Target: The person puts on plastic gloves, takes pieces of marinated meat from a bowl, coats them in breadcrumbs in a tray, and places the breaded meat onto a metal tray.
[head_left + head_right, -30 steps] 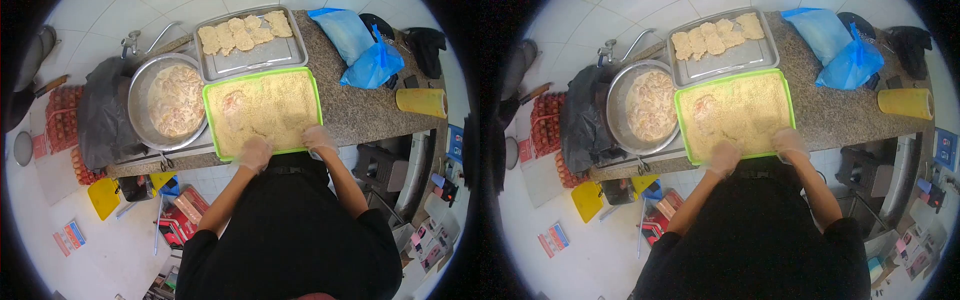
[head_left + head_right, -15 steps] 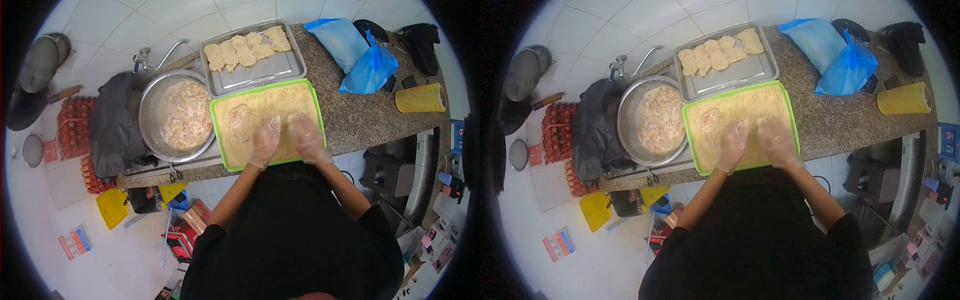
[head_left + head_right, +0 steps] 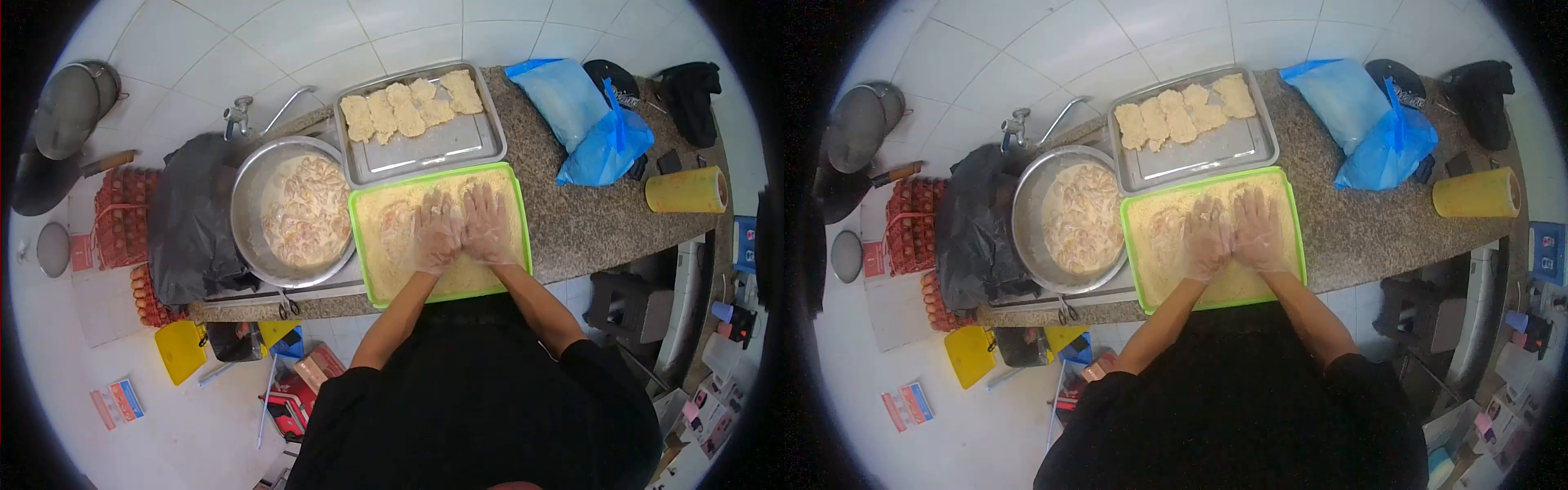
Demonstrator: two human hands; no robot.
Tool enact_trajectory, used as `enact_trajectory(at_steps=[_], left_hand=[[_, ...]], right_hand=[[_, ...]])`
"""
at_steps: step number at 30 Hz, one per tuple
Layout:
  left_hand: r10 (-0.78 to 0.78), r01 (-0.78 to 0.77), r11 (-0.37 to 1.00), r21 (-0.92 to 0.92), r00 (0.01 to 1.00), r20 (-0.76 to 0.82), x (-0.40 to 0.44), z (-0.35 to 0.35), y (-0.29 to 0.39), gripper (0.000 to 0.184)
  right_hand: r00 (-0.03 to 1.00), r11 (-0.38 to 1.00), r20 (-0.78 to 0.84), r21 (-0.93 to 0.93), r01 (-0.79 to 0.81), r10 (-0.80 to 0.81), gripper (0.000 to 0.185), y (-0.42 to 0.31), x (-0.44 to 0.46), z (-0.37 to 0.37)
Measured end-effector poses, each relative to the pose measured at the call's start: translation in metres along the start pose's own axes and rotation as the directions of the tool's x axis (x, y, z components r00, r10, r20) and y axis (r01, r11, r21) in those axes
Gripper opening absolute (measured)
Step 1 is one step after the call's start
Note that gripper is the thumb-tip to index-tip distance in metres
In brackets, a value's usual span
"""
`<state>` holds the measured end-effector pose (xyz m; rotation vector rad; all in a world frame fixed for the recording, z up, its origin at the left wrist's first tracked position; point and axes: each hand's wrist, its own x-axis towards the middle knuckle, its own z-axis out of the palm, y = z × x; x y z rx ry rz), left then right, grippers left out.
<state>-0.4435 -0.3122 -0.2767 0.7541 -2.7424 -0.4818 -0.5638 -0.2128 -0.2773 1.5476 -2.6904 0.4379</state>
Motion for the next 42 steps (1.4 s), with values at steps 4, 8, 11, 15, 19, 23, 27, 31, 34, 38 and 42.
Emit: enact_trajectory(at_steps=[4, 8, 11, 15, 19, 23, 27, 31, 34, 38, 42], left_hand=[[-0.002, 0.002, 0.999, -0.032, 1.0, 0.008, 0.002, -0.001, -0.001, 0.057], [-0.069, 0.067, 0.998, 0.019, 0.9, 0.43, 0.017, 0.002, -0.02, 0.056], [0.03, -0.008, 0.999, -0.033, 0.671, 0.741, 0.046, -0.042, -0.026, 0.062], [0.337, -0.269, 0.939, -0.213, 0.599, 0.726, 0.043, -0.043, -0.047, 0.073], [0.308, -0.283, 0.945, -0.165, 0.591, 0.746, 0.055, -0.032, -0.061, 0.074], [0.234, -0.267, 0.961, -0.073, 0.648, 0.725, 0.069, -0.062, -0.051, 0.067], [0.213, -0.285, 0.958, 0.016, 0.752, 0.624, 0.077, -0.103, -0.025, 0.052], [0.424, -0.427, 0.903, -0.054, 0.861, 0.28, 0.044, -0.115, -0.023, 0.044], [0.329, -0.327, 0.944, -0.045, 0.922, 0.207, -0.019, -0.099, -0.024, 0.04], [-0.045, -0.033, 0.995, 0.097, 0.711, 0.702, -0.074, -0.064, -0.018, 0.053], [-0.214, 0.248, 0.968, 0.034, 0.753, 0.623, -0.082, -0.024, 0.001, 0.062]], right_hand=[[1.0, 0.999, 0.011, 0.041, -0.007, 0.006, 0.059, -0.003, -0.005, -0.005], [0.934, 0.99, 0.331, 0.082, 0.114, -0.135, 0.058, 0.021, 0.022, -0.021], [0.737, 0.976, 0.641, 0.122, 0.179, -0.215, 0.054, 0.039, 0.051, -0.031], [0.369, 0.925, 0.871, 0.211, 0.317, -0.325, 0.054, 0.047, 0.082, -0.035], [0.396, 0.89, 0.816, 0.288, 0.353, -0.421, 0.053, 0.05, 0.092, -0.039], [0.531, 0.865, 0.711, 0.229, 0.446, -0.462, 0.051, 0.049, 0.099, -0.049], [0.736, 0.959, 0.624, 0.085, 0.269, -0.262, 0.051, 0.008, 0.074, -0.151], [0.906, 0.911, 0.103, 0.096, 0.401, -0.41, 0.046, 0.03, 0.021, -0.09], [0.888, 0.866, 0.032, 0.241, 0.439, -0.459, 0.048, 0.04, -0.032, -0.092], [0.806, 0.995, 0.587, 0.102, 0.017, -0.074, 0.054, 0.053, -0.073, -0.069], [0.779, 0.958, 0.616, 0.14, -0.252, 0.115, 0.061, 0.044, -0.107, 0.011]])
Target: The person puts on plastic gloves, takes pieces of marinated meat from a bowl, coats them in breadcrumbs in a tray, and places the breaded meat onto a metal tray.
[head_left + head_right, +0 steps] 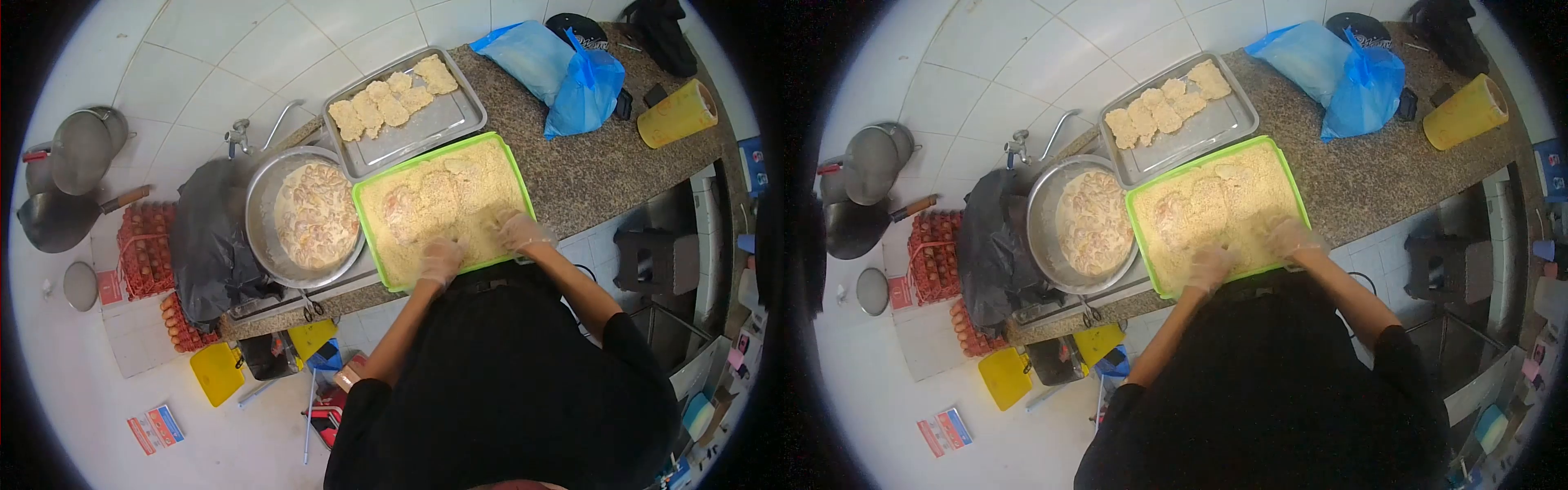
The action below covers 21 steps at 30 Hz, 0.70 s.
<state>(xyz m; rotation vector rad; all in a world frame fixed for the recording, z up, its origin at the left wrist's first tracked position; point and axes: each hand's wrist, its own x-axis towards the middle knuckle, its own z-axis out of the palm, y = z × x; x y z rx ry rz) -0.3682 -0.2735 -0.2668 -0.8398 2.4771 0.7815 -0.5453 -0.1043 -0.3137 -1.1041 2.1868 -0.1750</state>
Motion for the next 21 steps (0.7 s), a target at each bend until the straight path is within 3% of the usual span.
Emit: enact_trajectory(at_steps=[1, 2, 3, 5, 6, 8, 9, 11, 12, 14, 17, 18, 21], left_hand=[[-0.078, 0.08, 0.994, -0.077, 0.997, 0.028, 0.002, -0.009, 0.016, 0.062], [-0.15, 0.157, 0.976, -0.152, 0.987, 0.058, 0.005, -0.015, 0.025, 0.062], [-0.14, 0.159, 0.944, -0.289, 0.986, 0.086, 0.007, -0.012, 0.022, 0.059], [-0.112, 0.168, 0.824, -0.541, 0.984, 0.136, 0.01, -0.007, 0.013, 0.053], [-0.087, 0.124, 0.722, -0.681, 0.992, 0.089, 0.012, -0.007, 0.014, 0.053], [-0.061, 0.013, 0.456, -0.89, 0.998, -0.017, 0.019, -0.009, 0.018, 0.053], [-0.077, -0.062, 0.518, -0.853, 0.99, -0.118, 0.016, -0.027, 0.027, 0.052], [-0.084, -0.196, 0.637, -0.745, 0.944, -0.32, 0.008, -0.082, 0.053, 0.053], [-0.006, -0.258, 0.817, -0.516, 0.891, -0.454, 0.022, -0.085, 0.047, 0.053], [0.246, -0.266, 0.962, 0.061, 0.751, -0.612, 0.054, -0.074, 0.023, 0.053], [0.373, -0.211, 0.926, 0.313, 0.631, -0.68, 0.085, -0.025, 0.001, 0.055], [0.382, -0.204, 0.92, 0.334, 0.652, -0.655, 0.089, -0.015, -0.003, 0.057], [0.366, -0.214, 0.923, 0.32, 0.745, -0.558, 0.065, 0.001, -0.008, 0.059]], right_hand=[[0.999, 0.993, -0.019, 0.105, -0.045, 0.048, 0.062, -0.009, -0.004, -0.001], [0.988, 0.959, 0.029, 0.236, -0.156, 0.154, 0.062, -0.051, -0.026, -0.051], [0.964, 0.894, 0.09, 0.359, -0.267, 0.251, 0.062, -0.074, -0.038, -0.079], [0.953, 0.784, 0.123, 0.544, -0.299, 0.277, 0.062, -0.056, -0.019, -0.049], [0.948, 0.714, 0.141, 0.628, -0.309, 0.285, 0.062, -0.047, -0.012, -0.039], [0.984, 0.952, -0.175, 0.301, 0.065, -0.012, 0.064, -0.029, -0.009, -0.042], [0.935, 0.974, -0.303, 0.068, 0.214, -0.184, 0.065, -0.021, -0.007, -0.044], [0.998, 0.862, -0.041, 0.507, -0.02, 0.047, 0.066, -0.074, -0.034, -0.145], [0.983, 0.739, 0.091, 0.649, -0.181, 0.16, 0.066, -0.101, -0.048, -0.196], [0.978, 0.921, -0.208, 0.374, 0.109, -0.031, 0.061, -0.063, 0.029, -0.119], [0.789, 0.961, -0.55, -0.14, 0.237, -0.274, 0.059, -0.047, 0.087, -0.029], [0.697, 0.928, -0.616, -0.3, 0.221, -0.366, 0.059, -0.05, 0.086, -0.016], [0.708, 0.897, -0.556, -0.336, 0.287, -0.435, 0.064, -0.043, 0.049, -0.004]])
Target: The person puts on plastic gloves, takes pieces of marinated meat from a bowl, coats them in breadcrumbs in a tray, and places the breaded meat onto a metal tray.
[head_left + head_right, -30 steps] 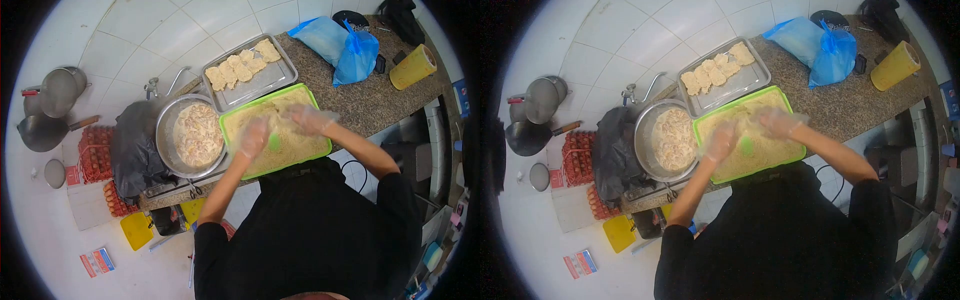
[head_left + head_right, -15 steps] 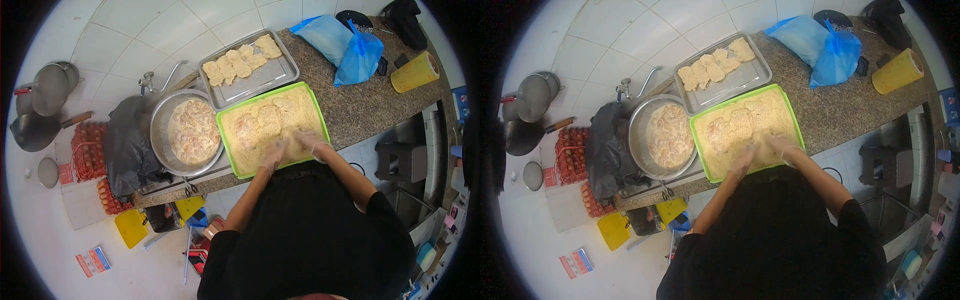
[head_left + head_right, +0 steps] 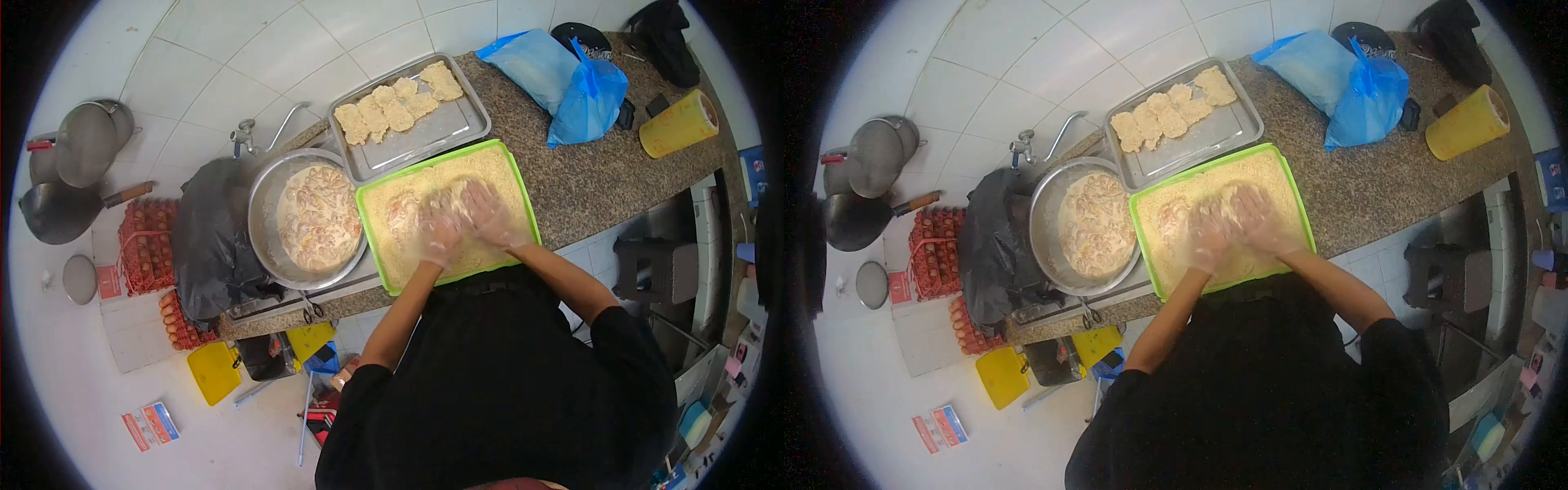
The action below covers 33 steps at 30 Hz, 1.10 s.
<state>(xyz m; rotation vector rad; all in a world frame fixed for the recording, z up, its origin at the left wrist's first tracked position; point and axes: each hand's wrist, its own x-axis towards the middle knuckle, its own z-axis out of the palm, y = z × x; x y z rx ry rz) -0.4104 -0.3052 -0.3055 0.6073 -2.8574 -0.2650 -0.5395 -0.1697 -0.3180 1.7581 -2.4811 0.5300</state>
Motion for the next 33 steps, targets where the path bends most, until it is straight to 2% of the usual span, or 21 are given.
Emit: enact_trajectory(at_steps=[2, 3, 5, 6, 9, 11, 12, 14, 15, 16, 17, 20, 22, 23, 25, 28, 29, 31, 33], left_hand=[[-0.02, 0.035, 0.993, -0.11, 0.991, 0.133, -0.006, -0.025, 0.008, 0.057], [-0.074, 0.077, 0.995, -0.06, 0.995, 0.063, 0.004, -0.001, -0.002, 0.059], [-0.182, 0.184, 0.982, 0.035, 0.982, -0.048, 0.015, 0.071, -0.029, 0.063], [-0.173, 0.172, 0.985, 0.01, 0.984, 0.046, 0.028, 0.066, -0.03, 0.061], [-0.14, 0.181, 0.965, -0.189, 0.967, 0.214, 0.07, 0.017, -0.017, 0.057], [-0.131, 0.219, 0.868, -0.446, 0.966, 0.221, 0.074, -0.001, -0.008, 0.054], [-0.077, 0.183, 0.874, -0.451, 0.967, 0.244, 0.065, 0.0, -0.01, 0.054], [0.035, 0.103, 0.878, -0.468, 0.96, 0.276, 0.033, -0.001, -0.013, 0.053], [0.134, -0.064, 0.922, -0.383, 0.978, 0.16, 0.018, -0.024, -0.005, 0.054], [0.243, -0.22, 0.937, -0.272, 0.968, 0.056, 0.002, -0.052, 0.004, 0.054], [0.25, -0.231, 0.952, -0.2, 0.965, 0.077, -0.016, -0.062, 0.01, 0.055], [0.264, -0.263, 0.964, -0.03, 0.954, 0.139, -0.041, -0.079, 0.018, 0.057], [0.264, -0.27, 0.963, 0.012, 0.949, 0.174, -0.042, -0.083, 0.021, 0.058], [0.207, -0.205, 0.978, -0.025, 0.967, 0.149, -0.039, -0.074, 0.021, 0.059], [0.083, -0.074, 0.993, -0.091, 0.992, 0.098, -0.01, -0.039, 0.011, 0.059], [-0.016, 0.024, 0.977, -0.212, 0.999, 0.043, 0.025, -0.006, -0.009, 0.061], [-0.012, 0.026, 0.988, -0.151, 0.995, 0.096, 0.026, -0.003, -0.01, 0.062], [-0.006, 0.014, 0.999, -0.038, 0.979, 0.204, 0.034, -0.008, -0.004, 0.064], [-0.061, 0.071, 0.995, -0.07, 0.989, 0.131, 0.027, -0.008, 0.008, 0.065]], right_hand=[[0.995, 0.997, -0.095, 0.067, -0.024, 0.03, 0.058, -0.001, -0.001, -0.028], [0.988, 0.995, -0.147, 0.097, -0.031, 0.045, 0.054, 0.001, 0.005, -0.037], [0.958, 0.973, -0.169, 0.018, -0.231, 0.231, 0.049, 0.013, 0.038, -0.023], [0.931, 0.945, -0.176, -0.021, -0.327, 0.319, 0.047, 0.017, 0.055, -0.014], [0.953, 0.926, 0.13, 0.233, -0.298, 0.274, 0.042, 0.023, 0.091, -0.003], [0.959, 0.887, 0.158, 0.368, -0.278, 0.235, 0.043, 0.016, 0.085, -0.012], [0.962, 0.861, 0.169, 0.431, -0.269, 0.216, 0.044, 0.012, 0.08, -0.017], [0.996, 0.931, -0.06, 0.355, 0.082, -0.065, 0.046, 0.02, 0.045, -0.011], [0.965, 0.922, -0.155, 0.294, 0.251, -0.214, 0.047, 0.021, 0.02, -0.009], [0.95, 0.938, -0.037, 0.153, 0.313, -0.311, 0.048, 0.015, 0.001, -0.034], [0.918, 0.922, 0.089, 0.015, 0.387, -0.387, 0.049, 0.008, -0.011, -0.066], [0.877, 0.897, 0.211, 0.201, 0.394, -0.432, 0.05, 0.006, -0.038, -0.087], [0.901, 0.932, 0.239, 0.112, 0.344, -0.361, 0.05, -0.001, -0.022, -0.078], [0.911, 0.945, 0.251, 0.069, 0.32, -0.327, 0.05, -0.005, -0.012, -0.071], [0.958, 0.973, 0.173, 0.075, 0.22, -0.23, 0.055, 0.002, 0.023, -0.053], [0.993, 0.997, 0.101, 0.049, 0.056, -0.061, 0.057, 0.015, 0.06, -0.031], [0.996, 0.999, 0.086, 0.032, -0.001, -0.002, 0.057, 0.017, 0.064, -0.026], [0.997, 1.0, 0.078, 0.002, -0.01, 0.009, 0.056, 0.016, 0.062, -0.026], [0.992, 0.998, 0.113, -0.021, -0.057, 0.059, 0.054, 0.004, 0.053, -0.023]])
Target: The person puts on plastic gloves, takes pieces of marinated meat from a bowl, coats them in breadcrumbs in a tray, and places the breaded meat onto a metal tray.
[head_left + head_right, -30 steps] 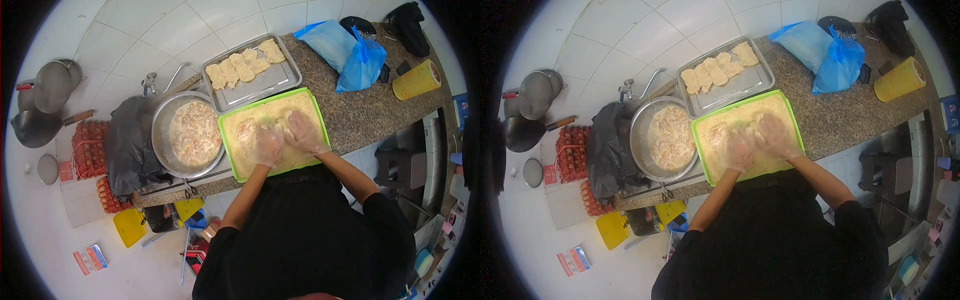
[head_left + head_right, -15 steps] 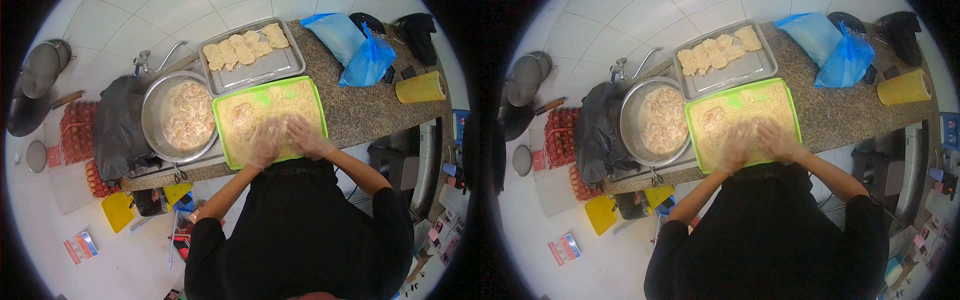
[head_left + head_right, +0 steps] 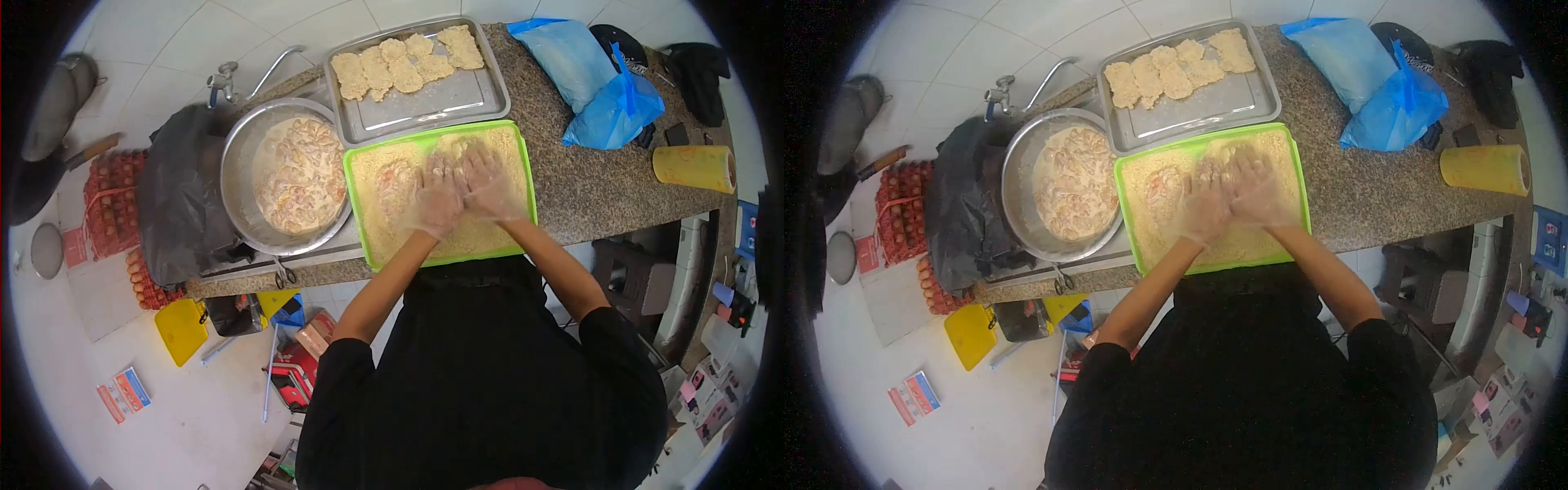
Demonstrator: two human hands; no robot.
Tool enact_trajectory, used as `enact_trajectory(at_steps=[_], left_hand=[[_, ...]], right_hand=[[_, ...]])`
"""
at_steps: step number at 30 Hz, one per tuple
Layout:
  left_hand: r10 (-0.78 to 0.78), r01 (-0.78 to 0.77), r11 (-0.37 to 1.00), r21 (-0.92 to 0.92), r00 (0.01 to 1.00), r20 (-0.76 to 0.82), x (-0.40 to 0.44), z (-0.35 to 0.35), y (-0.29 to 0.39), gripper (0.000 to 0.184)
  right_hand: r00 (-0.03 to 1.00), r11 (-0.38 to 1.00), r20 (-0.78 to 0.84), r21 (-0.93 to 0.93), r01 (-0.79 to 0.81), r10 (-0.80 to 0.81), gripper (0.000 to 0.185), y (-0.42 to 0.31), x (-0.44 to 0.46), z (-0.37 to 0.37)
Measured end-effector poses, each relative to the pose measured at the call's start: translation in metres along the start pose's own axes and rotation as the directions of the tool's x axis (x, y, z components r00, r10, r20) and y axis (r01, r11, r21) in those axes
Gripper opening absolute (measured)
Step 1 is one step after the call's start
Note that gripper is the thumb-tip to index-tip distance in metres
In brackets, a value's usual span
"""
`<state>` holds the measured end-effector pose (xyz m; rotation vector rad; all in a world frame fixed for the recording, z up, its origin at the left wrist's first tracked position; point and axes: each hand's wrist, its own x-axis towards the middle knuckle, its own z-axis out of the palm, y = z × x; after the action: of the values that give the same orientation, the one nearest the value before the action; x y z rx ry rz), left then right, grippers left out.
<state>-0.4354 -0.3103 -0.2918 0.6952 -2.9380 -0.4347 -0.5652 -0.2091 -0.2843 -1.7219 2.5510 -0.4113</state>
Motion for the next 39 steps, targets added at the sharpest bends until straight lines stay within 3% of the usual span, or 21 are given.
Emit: enact_trajectory(at_steps=[3, 10, 13, 16, 18, 20, 23, 24, 27, 28, 30, 33, 36, 38, 39], left_hand=[[-0.032, 0.03, 0.997, -0.066, 0.999, -0.02, -0.013, -0.007, 0.007, 0.065], [-0.051, 0.059, 0.99, -0.125, 0.997, 0.061, -0.003, -0.03, 0.011, 0.062], [-0.073, 0.076, 0.979, -0.191, 0.997, 0.023, -0.003, -0.019, 0.01, 0.063], [-0.04, 0.066, 0.983, -0.171, 0.988, 0.152, 0.004, -0.033, 0.008, 0.064], [-0.038, 0.056, 0.983, -0.177, 0.994, 0.106, -0.005, -0.022, 0.011, 0.067], [-0.041, 0.041, 0.98, -0.195, 0.999, 0.003, -0.003, -0.017, 0.011, 0.066], [-0.042, 0.041, 0.982, -0.182, 0.999, -0.001, -0.006, -0.024, 0.012, 0.057], [-0.062, 0.075, 0.979, -0.188, 0.995, 0.077, -0.001, -0.028, 0.008, 0.054], [-0.058, 0.159, 0.953, -0.26, 0.932, 0.358, -0.002, -0.035, 0.0, 0.047], [-0.003, 0.156, 0.937, -0.312, 0.898, 0.441, 0.001, -0.036, -0.014, 0.046], [0.085, 0.115, 0.939, -0.324, 0.835, 0.544, 0.015, -0.05, -0.024, 0.047], [0.181, -0.01, 0.961, -0.275, 0.775, 0.606, 0.023, -0.077, -0.021, 0.047], [0.281, -0.096, 0.944, -0.315, 0.734, 0.618, 0.018, -0.07, -0.031, 0.049], [0.262, -0.077, 0.953, -0.292, 0.694, 0.671, 0.018, -0.074, -0.033, 0.053], [0.293, -0.14, 0.951, -0.277, 0.697, 0.654, 0.015, -0.075, -0.035, 0.056]], right_hand=[[0.998, 0.99, 0.039, 0.135, -0.044, 0.04, 0.052, -0.015, -0.009, -0.021], [0.992, 0.979, 0.1, 0.183, -0.091, 0.073, 0.055, -0.012, -0.003, -0.018], [0.992, 0.968, 0.098, 0.231, -0.095, 0.074, 0.057, -0.008, 0.0, -0.019], [0.992, 0.959, 0.095, 0.264, -0.105, 0.083, 0.057, -0.007, 0.009, -0.019], [0.989, 0.954, 0.118, 0.275, -0.117, 0.087, 0.057, -0.008, 0.004, -0.028], [0.995, 0.966, 0.059, 0.243, -0.093, 0.081, 0.056, -0.006, 0.002, -0.028], [0.997, 0.978, -0.046, 0.201, -0.047, 0.058, 0.052, -0.012, -0.008, -0.018], [0.995, 0.983, -0.087, 0.18, -0.031, 0.047, 0.051, -0.008, -0.004, -0.016], [0.991, 0.974, 0.098, 0.215, 0.066, -0.088, 0.049, 0.008, 0.011, -0.037], [0.948, 0.983, 0.292, 0.161, 0.084, -0.129, 0.049, 0.019, 0.018, -0.032], [0.755, 0.987, 0.638, 0.058, 0.15, -0.152, 0.048, 0.041, 0.038, -0.018], [0.605, 0.985, 0.778, 0.116, 0.13, -0.172, 0.049, 0.035, 0.058, -0.066], [0.565, 0.945, 0.769, 0.159, 0.287, -0.301, 0.052, 0.037, 0.059, -0.058], [0.577, 0.972, 0.785, 0.137, 0.192, -0.224, 0.053, 0.038, 0.059, -0.062], [0.579, 0.981, 0.793, 0.128, 0.146, -0.19, 0.054, 0.036, 0.059, -0.067]])
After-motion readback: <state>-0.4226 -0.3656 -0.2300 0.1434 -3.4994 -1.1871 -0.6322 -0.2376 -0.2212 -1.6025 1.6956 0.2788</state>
